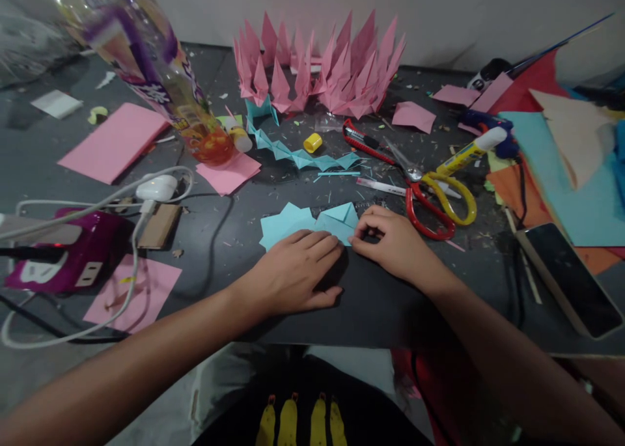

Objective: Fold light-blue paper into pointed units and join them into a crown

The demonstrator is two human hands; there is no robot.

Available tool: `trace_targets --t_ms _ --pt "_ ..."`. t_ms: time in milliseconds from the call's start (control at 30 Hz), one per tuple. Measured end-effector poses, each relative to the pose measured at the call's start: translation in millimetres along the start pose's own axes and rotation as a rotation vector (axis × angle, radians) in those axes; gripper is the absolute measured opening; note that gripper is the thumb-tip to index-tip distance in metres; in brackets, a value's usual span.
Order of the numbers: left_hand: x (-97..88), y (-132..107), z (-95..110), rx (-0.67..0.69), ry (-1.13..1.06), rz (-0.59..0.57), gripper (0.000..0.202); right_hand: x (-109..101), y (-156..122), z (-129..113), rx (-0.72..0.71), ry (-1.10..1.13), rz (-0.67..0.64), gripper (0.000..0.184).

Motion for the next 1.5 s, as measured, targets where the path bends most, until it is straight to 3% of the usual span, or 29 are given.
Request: trace_targets --t_ms 333,700,933,1167,1500 --pt "-0.5 2 2 -0.070 -0.039 -0.016 0.049 -4 -2 5 0.001 0.041 -0.038 0.012" --pt "-3.8 -3 -9 -0.019 -0.128 -0.005 0.043 -14 1 15 -0.038 0.109 -0.231 0.005" --pt "-2.3 -10 -19 0.054 -0.178 0.084 0.037 -13 0 16 -0.047 0.098 -0.221 0.003" --pt "-2.0 -8 -17 -0.028 -0.081 0.149 0.031 -14 -1 14 -0.053 0.084 -0.222 0.003" --pt "-4.8 -6 -14 -0.071 -0.047 0.134 0.027 -12 -4 9 -0.090 0.055 -0.190 0.004"
Point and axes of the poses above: each hand's wrist, its own y-axis towards the middle knuckle, its own x-axis out of the palm, z = x × y, the point moved 1 cm from there along y, towards the middle knuckle, and after that the axes turned 4 degrees about x, right-handed, at the moved point
